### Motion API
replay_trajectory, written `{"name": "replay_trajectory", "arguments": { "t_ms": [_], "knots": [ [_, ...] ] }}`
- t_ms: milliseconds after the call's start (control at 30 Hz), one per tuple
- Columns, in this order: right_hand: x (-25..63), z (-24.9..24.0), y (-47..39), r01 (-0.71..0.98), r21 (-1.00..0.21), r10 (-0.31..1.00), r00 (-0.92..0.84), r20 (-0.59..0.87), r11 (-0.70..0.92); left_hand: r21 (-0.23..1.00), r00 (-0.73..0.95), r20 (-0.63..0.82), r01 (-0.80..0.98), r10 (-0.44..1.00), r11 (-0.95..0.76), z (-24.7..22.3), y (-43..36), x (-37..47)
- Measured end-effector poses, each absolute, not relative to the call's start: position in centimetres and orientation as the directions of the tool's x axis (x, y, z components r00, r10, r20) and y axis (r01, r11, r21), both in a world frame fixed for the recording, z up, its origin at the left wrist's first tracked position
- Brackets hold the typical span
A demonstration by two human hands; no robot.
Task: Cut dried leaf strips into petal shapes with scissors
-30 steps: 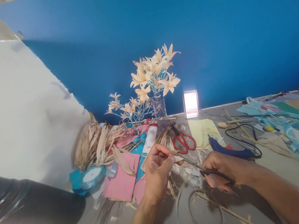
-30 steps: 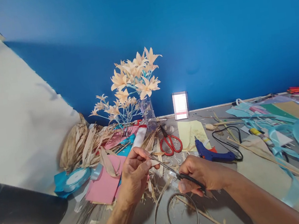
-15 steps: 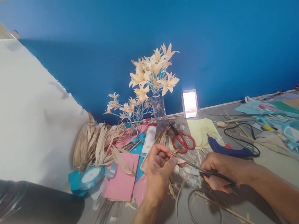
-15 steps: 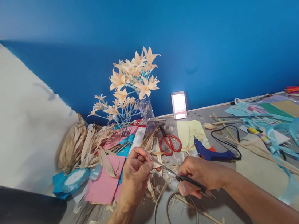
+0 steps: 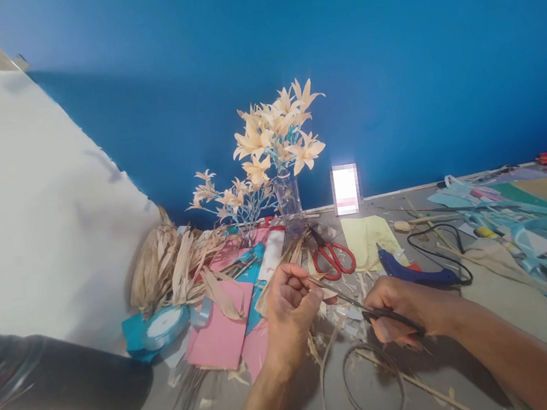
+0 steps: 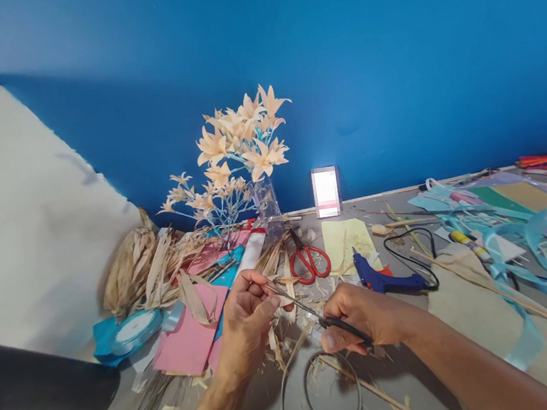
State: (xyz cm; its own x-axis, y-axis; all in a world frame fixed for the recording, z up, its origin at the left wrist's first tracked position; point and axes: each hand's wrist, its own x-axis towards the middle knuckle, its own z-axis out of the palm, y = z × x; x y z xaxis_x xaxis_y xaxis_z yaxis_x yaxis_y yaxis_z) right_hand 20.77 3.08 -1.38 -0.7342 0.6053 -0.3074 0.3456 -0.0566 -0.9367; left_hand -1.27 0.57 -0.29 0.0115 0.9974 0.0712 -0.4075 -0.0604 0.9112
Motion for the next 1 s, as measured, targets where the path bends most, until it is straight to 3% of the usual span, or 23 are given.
{"name": "replay_trajectory", "arguments": {
  "t_ms": [200,333,433,667,1000],
  "knots": [
    [20.6,-2.0,3.0,0.29,-0.953,0.623,-0.73,-0.281,-0.09,0.927,-0.002,0.079,-0.369,0.997,-0.074,0.1,0.3,-1.0],
    [19.2,-1.9,2.7,0.169,-0.98,0.725,-0.661,-0.191,-0.104,0.916,-0.01,0.077,-0.393,0.997,-0.075,0.2,0.3,-0.8],
    [18.2,-1.3,2.4,0.158,-0.973,0.787,-0.573,-0.231,-0.171,0.913,0.006,0.053,-0.405,0.999,-0.046,0.0,0.3,-0.8],
    [19.3,-1.0,2.6,0.191,-0.981,0.559,-0.811,-0.17,-0.021,0.902,0.045,0.099,-0.427,0.994,-0.071,-0.4,0.2,-1.2],
    [19.7,-0.7,2.8,0.165,-0.986,0.508,-0.847,-0.155,-0.026,0.872,0.054,0.081,-0.488,0.995,-0.044,0.2,0.4,-1.2]
  ]
}}
